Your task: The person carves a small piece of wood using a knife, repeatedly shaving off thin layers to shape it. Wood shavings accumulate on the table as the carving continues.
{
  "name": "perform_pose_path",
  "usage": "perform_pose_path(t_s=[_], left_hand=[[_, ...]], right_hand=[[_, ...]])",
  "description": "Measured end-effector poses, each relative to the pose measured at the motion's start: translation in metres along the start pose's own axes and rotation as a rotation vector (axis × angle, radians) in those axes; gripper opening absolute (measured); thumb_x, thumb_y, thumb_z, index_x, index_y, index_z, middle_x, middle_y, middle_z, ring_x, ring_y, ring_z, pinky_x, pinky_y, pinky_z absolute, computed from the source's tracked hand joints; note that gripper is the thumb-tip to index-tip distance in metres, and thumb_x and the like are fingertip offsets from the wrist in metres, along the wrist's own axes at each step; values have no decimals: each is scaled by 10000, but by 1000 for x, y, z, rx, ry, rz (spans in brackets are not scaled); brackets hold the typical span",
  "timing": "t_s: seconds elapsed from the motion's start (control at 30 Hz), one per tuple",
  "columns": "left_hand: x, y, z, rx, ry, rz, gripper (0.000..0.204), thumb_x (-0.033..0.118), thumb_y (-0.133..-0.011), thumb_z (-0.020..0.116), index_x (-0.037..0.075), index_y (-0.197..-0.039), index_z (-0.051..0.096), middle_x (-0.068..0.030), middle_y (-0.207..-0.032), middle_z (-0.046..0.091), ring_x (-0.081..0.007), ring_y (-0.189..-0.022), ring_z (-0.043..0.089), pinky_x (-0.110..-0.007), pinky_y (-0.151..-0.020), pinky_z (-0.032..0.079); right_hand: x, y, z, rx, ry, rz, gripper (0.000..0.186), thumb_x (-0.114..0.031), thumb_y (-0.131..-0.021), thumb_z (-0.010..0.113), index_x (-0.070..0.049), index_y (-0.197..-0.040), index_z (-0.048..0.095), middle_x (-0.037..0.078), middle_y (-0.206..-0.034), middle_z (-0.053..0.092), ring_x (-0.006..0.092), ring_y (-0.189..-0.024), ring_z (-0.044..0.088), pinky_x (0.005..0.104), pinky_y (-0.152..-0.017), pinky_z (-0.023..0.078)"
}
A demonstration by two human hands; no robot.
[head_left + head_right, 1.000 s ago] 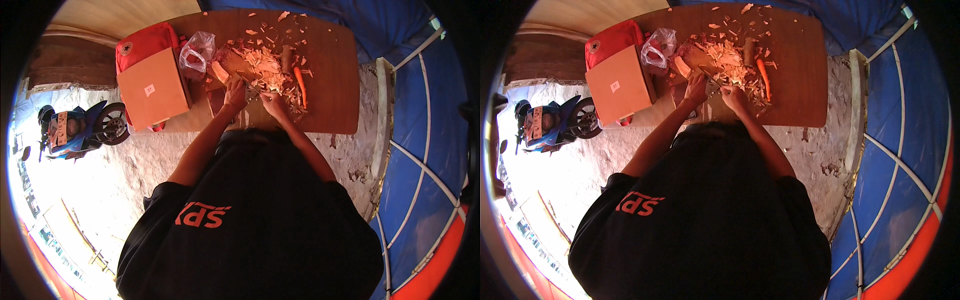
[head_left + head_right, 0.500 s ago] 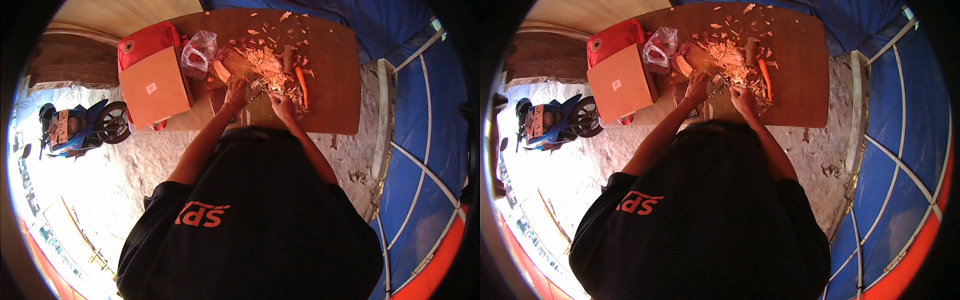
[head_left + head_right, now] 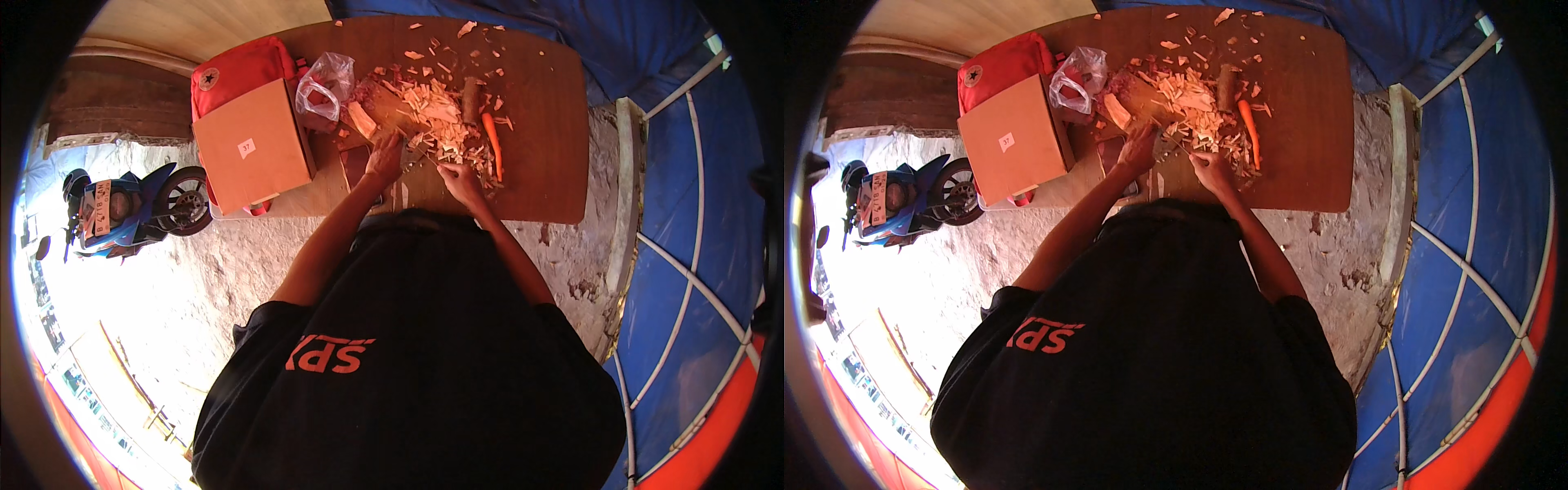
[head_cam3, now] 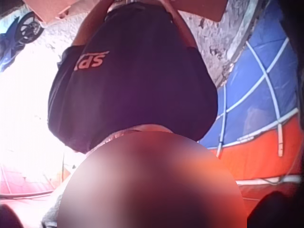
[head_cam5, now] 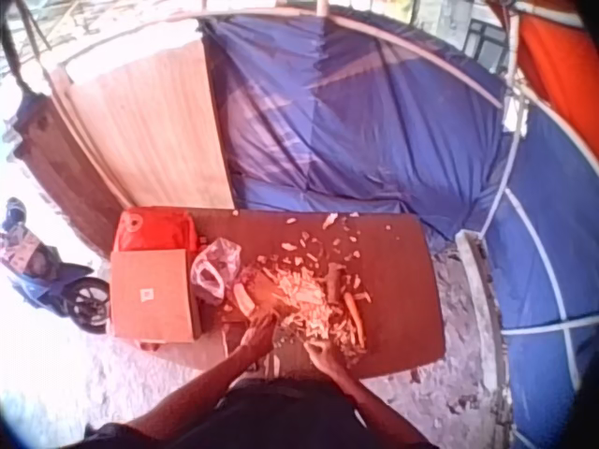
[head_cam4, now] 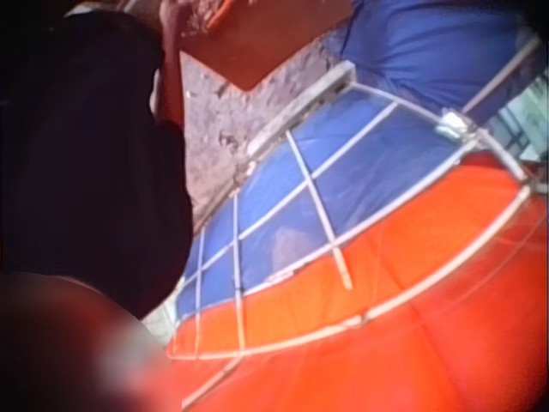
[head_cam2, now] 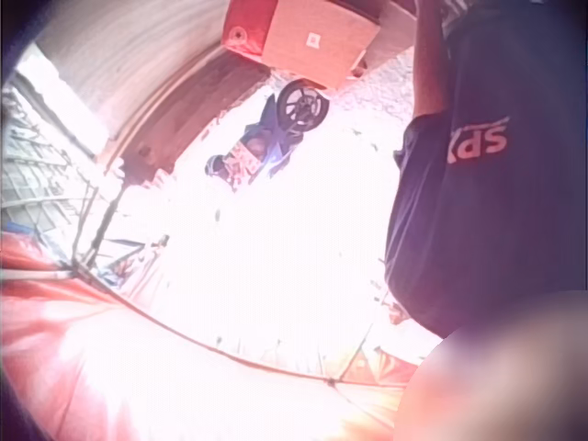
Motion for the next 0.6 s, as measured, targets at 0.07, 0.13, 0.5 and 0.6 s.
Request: perform_pose_path(t_s=[0.07, 0.13, 0.5, 0.6], left_hand=[[1, 1, -1, 1, -2, -5, 753, 64, -694, 652, -8, -1404, 413, -195, -1496, 353, -337, -1409, 330, -490, -1155, 273], [2, 1, 0, -22, 2, -15, 764, 73, -695, 656, -6, -1413, 406, -193, -1502, 346, -335, -1405, 334, -488, -1155, 273], [4, 3, -5, -9, -58, -27, 715, 96, -711, 661, 16, -1390, 449, -161, -1489, 366, -304, -1402, 319, -468, -1158, 247], [4, 3, -6, -8, -10, -25, 747, 76, -699, 662, 22, -1406, 430, -160, -1488, 371, -305, -1403, 325, -469, -1160, 248]], right_hand=[[2, -7, 6, -16, 43, 48, 348, -372, -917, 636, -73, -1067, 730, 163, -929, 721, 297, -864, 698, 367, -731, 530], [-1, -14, 12, -10, 29, 52, 357, -413, -906, 635, -114, -1069, 740, 156, -965, 720, 333, -907, 692, 380, -755, 540], [1, 25, -17, 66, 19, -11, 310, -355, -926, 632, -90, -1040, 745, 144, -923, 723, 312, -862, 704, 373, -714, 536], [-6, 15, -11, 71, 0, -50, 313, -351, -924, 637, -82, -1047, 742, 149, -918, 722, 304, -850, 707, 370, -706, 533]])
Point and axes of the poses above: each hand's wrist, its own y-axis away from the middle knuckle, its own z-axis out of the palm, x = y × z, the point moved 8 cm from there along -y, towards the middle knuckle
